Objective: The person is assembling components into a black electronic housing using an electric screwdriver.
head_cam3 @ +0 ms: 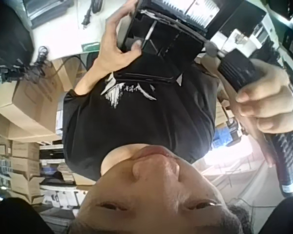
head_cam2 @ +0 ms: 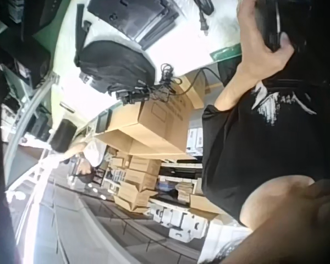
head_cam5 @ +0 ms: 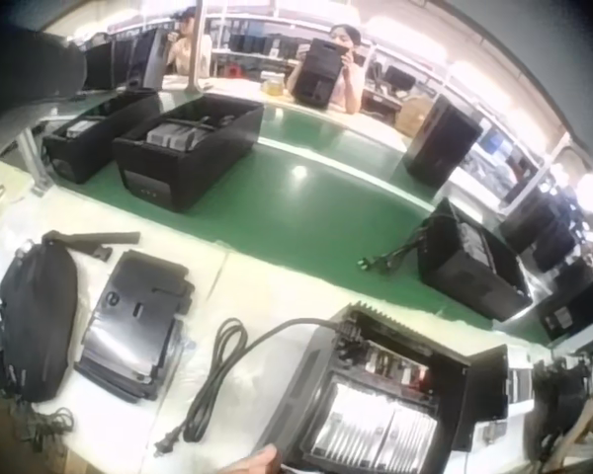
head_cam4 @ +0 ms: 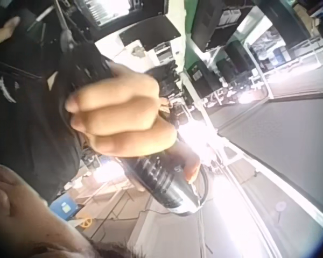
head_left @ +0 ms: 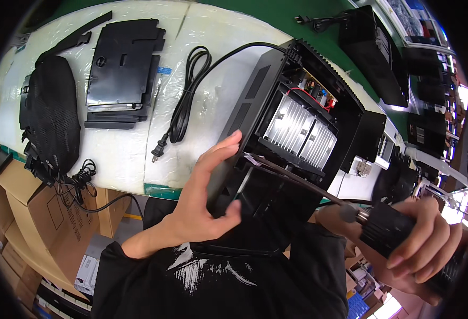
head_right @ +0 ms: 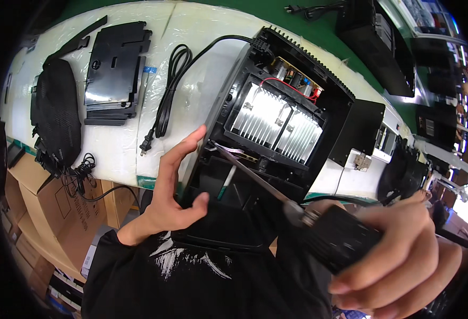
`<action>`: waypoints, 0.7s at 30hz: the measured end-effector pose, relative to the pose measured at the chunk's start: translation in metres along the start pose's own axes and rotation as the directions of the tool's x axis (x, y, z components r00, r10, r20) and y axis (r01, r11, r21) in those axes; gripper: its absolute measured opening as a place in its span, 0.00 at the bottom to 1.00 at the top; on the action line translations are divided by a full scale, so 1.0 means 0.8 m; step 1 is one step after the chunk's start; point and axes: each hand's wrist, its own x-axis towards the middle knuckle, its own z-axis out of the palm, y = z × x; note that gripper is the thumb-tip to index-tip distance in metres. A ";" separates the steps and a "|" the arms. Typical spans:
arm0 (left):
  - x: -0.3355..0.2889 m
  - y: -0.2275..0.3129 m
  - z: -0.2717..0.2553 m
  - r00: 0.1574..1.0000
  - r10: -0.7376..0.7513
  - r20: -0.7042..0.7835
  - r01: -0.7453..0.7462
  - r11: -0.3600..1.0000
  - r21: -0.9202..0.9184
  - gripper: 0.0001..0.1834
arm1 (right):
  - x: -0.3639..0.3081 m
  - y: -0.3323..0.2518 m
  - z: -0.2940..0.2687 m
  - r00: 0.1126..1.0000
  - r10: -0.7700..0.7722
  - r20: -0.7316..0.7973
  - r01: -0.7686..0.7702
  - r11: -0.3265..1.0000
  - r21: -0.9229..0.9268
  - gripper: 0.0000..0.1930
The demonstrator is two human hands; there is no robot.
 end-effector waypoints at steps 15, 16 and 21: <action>0.015 0.017 -0.009 0.925 0.321 0.201 -0.379 0.773 0.508 0.15 | 0.020 -0.106 0.013 0.880 -0.464 0.100 0.450 0.883 0.130 0.12; 0.015 0.020 -0.009 0.927 0.319 0.200 -0.376 0.772 0.513 0.15 | 0.017 -0.142 0.006 0.853 -0.521 0.027 0.519 0.854 0.044 0.12; 0.021 0.017 -0.005 0.934 0.283 0.218 -0.351 0.846 0.402 0.17 | -0.006 -0.098 -0.001 0.933 -0.274 0.234 0.185 0.921 0.344 0.11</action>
